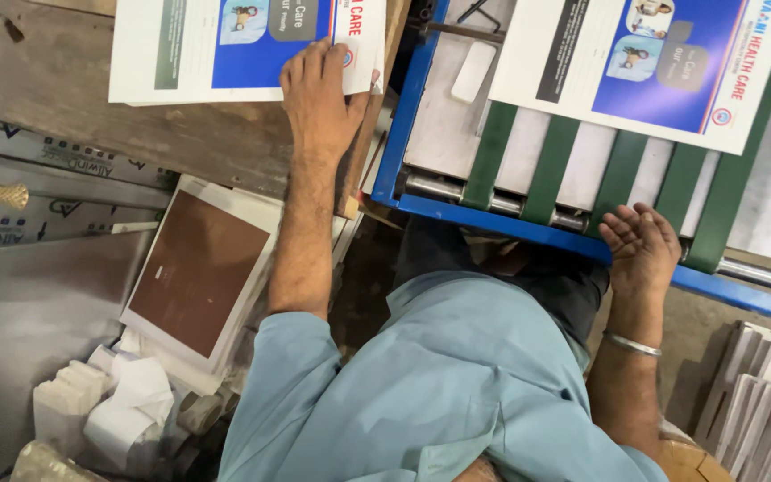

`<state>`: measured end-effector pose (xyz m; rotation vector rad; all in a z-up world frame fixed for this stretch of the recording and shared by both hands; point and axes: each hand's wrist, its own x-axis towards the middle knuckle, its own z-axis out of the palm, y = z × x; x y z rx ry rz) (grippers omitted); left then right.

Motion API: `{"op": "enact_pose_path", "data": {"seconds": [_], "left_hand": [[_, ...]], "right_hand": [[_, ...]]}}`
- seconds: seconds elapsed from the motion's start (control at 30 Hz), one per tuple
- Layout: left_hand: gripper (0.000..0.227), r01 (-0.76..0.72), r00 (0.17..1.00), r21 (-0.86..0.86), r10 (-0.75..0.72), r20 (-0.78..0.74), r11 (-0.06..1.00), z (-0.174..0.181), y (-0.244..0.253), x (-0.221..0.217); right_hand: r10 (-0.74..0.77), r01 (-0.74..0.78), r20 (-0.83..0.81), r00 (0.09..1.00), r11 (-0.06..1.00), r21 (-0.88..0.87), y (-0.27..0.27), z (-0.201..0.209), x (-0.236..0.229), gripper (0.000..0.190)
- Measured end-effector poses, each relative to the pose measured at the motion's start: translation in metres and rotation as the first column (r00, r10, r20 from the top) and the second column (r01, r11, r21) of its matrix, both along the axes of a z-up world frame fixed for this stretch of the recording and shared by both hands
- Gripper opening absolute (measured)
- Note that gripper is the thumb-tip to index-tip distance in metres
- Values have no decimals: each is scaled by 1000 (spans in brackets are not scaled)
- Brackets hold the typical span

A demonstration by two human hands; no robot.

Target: The person repeatedly picks up printed sheets from a stack on the left and feeds them into a blue roller machine. They guide the sheets through the rollers and place the processed sheets onto a pile on the right side of the machine.

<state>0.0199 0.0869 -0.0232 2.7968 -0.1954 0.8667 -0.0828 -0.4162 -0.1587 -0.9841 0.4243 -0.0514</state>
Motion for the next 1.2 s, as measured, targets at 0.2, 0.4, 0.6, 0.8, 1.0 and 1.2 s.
{"op": "enact_pose_path", "data": {"seconds": [0.2,0.4,0.6,0.8,1.0,1.2], "left_hand": [[51,14,1000,35,-14,-1,999,-1,0,3],[50,7,1000,20,-7,-6,1000,9,-3,0],[51,4,1000,25,-4,-16,1000,13,-5,-2],[49,9,1000,5,-9,-5,1000,13,-6,-2],[51,22,994,-91,-32,-108,996,14,11,0],[42,29,994,-427,18,106,904,23,21,1]], "right_hand": [[-9,9,2,1000,1000,-1,-1,6,-13,27],[6,-6,13,1000,1000,9,3,3,-13,27],[22,-22,-43,999,1000,-3,6,-14,-20,27],[32,-31,-25,999,999,25,7,-20,-23,28],[98,-99,-13,995,995,-21,27,1,-8,29],[312,-299,70,948,942,-152,62,61,13,39]]}}
